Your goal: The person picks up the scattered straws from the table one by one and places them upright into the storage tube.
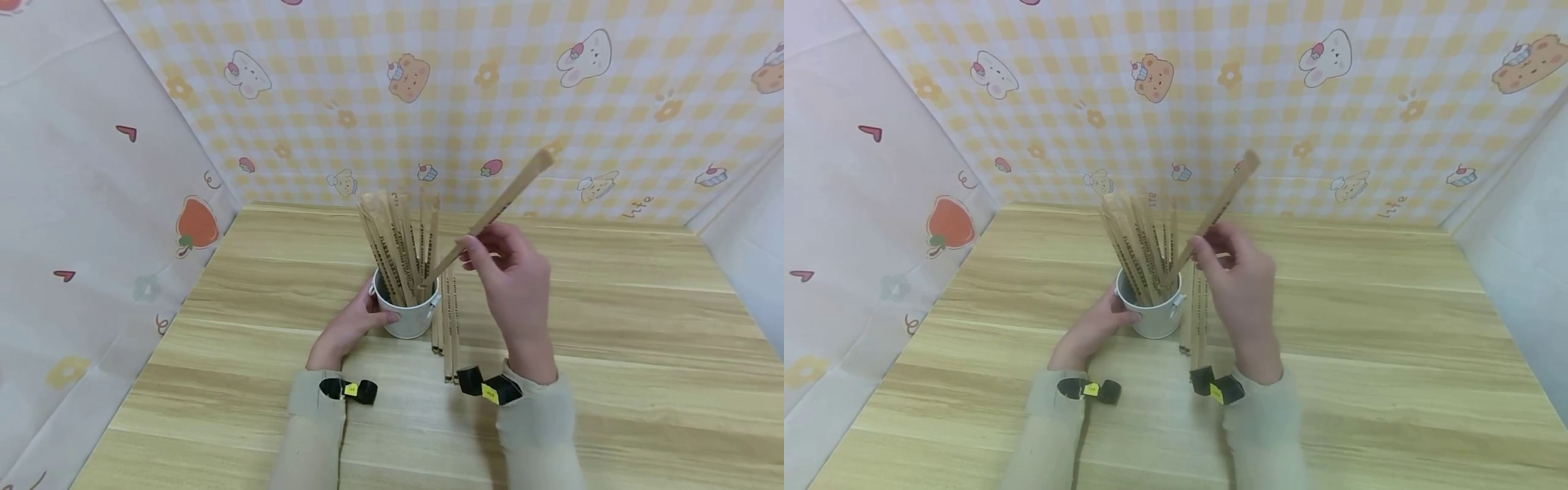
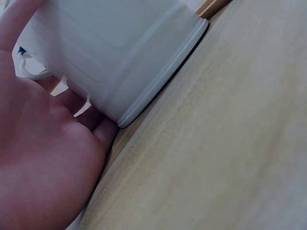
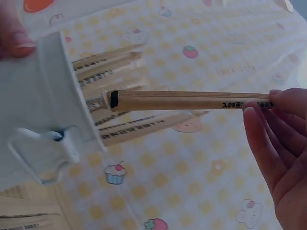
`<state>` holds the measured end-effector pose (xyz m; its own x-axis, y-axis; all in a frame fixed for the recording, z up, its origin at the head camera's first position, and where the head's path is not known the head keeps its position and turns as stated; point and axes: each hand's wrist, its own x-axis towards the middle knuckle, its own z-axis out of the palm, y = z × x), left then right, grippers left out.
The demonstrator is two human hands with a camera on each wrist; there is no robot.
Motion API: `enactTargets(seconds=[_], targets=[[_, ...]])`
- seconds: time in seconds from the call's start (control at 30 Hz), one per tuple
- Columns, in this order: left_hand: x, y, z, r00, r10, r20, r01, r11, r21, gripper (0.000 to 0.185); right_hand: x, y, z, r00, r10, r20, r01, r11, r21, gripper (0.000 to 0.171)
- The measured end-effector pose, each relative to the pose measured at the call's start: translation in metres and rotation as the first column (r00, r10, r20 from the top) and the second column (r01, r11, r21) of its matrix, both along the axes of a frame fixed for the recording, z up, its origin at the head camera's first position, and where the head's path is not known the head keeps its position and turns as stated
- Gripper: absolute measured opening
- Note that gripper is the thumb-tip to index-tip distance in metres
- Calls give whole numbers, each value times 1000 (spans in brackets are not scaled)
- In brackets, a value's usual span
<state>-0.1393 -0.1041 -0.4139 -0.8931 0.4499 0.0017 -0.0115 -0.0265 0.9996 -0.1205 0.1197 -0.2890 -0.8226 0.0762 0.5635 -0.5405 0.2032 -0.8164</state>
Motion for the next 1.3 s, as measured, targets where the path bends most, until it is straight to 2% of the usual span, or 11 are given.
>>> enactTargets(seconds=[0.13, 0.23, 0.27, 0.47, 0.5, 0.63, 0.77, 0.93, 1.2, 1.3], targets=[[0, 0, 0, 1000, -4, -5, 4, 1000, 8, 89, -12, -4, -19, 1000, 3, 27, -6, 993, 118, 20], [-1, 0, -1, 1000, -5, -1, 5, 1000, 16, 89, -18, -6, -29, 999, 5, 41, -14, 977, 212, 20], [-2, 0, -4, 1000, -4, -4, 4, 1000, 18, 89, -19, -7, -31, 999, 1, 51, -14, 969, 248, 20], [-2, -1, -5, 1000, -2, 0, 2, 1000, 14, 89, -24, -8, -40, 987, -47, 154, -28, 893, 449, 19], [-1, 0, -2, 1000, -4, 3, 4, 1000, 12, 89, -25, -8, -42, 984, -48, 172, -39, 881, 472, 18], [-1, 0, -3, 1000, -4, 0, 4, 1000, 11, 89, -29, -7, -48, 969, -46, 242, -95, 838, 537, 20], [-1, 0, -3, 1000, 0, 8, 0, 1000, 0, 89, -32, -8, -54, 954, -51, 296, -133, 811, 570, 20], [-2, -1, -4, 1000, 0, 7, 0, 1000, 4, 90, -33, -9, -58, 943, -63, 327, -146, 804, 576, 19], [-9, -3, -23, 1000, 19, 9, -19, 1000, 5, 91, -33, -8, -57, 924, -70, 375, -173, 800, 575, 19], [-11, -3, -26, 1000, 21, -1, -21, 1000, 3, 91, -33, -8, -57, 923, -64, 379, -183, 794, 579, 21]])
